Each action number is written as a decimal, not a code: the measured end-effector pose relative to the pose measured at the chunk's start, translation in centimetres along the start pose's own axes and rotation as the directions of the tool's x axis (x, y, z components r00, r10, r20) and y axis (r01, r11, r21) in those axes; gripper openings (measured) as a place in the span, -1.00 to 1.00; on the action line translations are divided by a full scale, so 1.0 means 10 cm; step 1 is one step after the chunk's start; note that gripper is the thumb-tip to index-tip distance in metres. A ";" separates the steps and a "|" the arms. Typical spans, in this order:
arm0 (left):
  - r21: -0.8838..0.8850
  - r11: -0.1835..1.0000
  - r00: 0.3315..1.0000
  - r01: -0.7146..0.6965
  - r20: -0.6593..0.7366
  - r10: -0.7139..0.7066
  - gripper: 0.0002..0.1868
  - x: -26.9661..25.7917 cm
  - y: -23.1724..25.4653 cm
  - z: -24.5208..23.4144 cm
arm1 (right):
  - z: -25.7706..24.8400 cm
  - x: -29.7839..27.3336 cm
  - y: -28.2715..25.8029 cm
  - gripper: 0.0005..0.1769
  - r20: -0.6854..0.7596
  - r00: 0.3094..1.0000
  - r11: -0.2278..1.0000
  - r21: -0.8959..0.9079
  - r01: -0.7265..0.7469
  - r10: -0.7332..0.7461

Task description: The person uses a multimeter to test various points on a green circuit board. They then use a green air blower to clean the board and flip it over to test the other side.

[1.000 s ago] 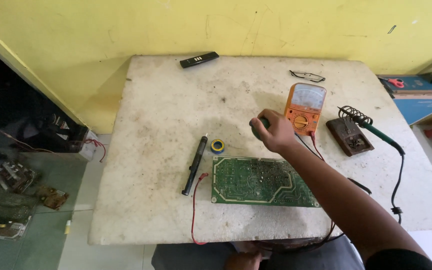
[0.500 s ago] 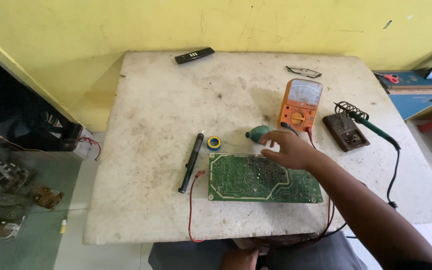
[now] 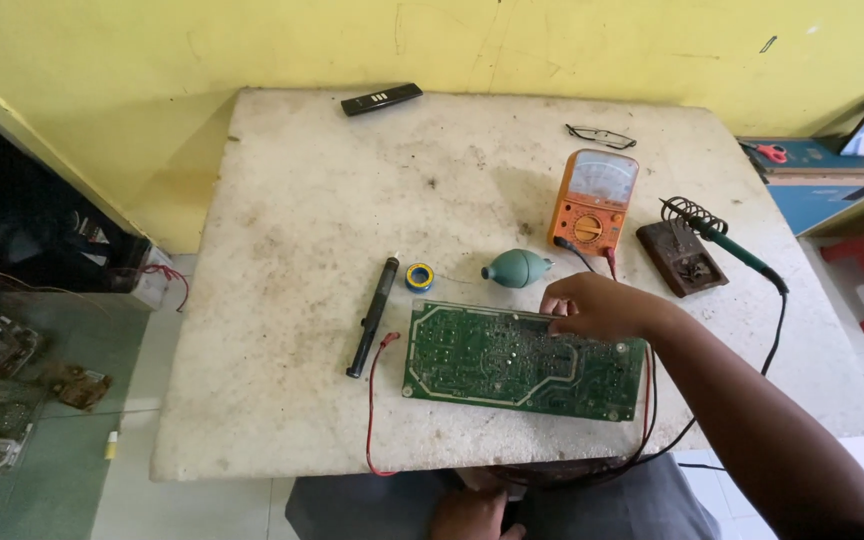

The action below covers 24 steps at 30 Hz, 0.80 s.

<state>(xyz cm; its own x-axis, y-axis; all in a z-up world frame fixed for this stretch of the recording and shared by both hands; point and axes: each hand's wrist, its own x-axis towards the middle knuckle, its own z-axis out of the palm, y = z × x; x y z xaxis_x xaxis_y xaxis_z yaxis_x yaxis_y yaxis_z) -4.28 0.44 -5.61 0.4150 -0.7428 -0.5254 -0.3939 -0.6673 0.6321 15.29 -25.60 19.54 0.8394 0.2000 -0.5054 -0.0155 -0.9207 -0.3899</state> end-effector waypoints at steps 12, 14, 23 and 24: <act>-0.016 1.000 0.996 0.003 -0.086 -0.005 -0.44 -0.14 0.27 -0.50 | 0.13 -0.32 0.07 -0.93 -0.466 0.779 0.903 -0.304 0.305 -0.420; 0.009 1.000 0.994 0.000 -0.111 0.001 -0.45 -0.12 0.26 -0.46 | 0.24 -0.36 0.10 -0.95 -0.540 0.657 0.849 -0.379 0.369 -0.527; -0.144 0.990 0.990 -0.009 -0.143 -0.012 -0.43 -0.24 0.38 -0.60 | 0.66 -0.37 0.15 -0.81 -0.671 0.310 0.739 -0.614 0.277 -0.673; -0.129 0.991 0.997 0.017 -0.078 -0.028 -0.39 -0.22 0.38 -0.62 | 0.71 -0.41 0.08 -0.84 -0.666 0.339 0.747 -0.607 0.273 -0.665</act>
<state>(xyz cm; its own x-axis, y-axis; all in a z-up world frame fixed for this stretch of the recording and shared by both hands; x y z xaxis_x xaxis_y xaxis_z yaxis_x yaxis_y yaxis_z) -1.60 -0.12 1.52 0.4881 -0.7175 -0.4970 -0.2771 -0.6673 0.6913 8.00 -24.78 15.79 0.6568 0.4567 0.5999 0.5470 -0.8363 0.0378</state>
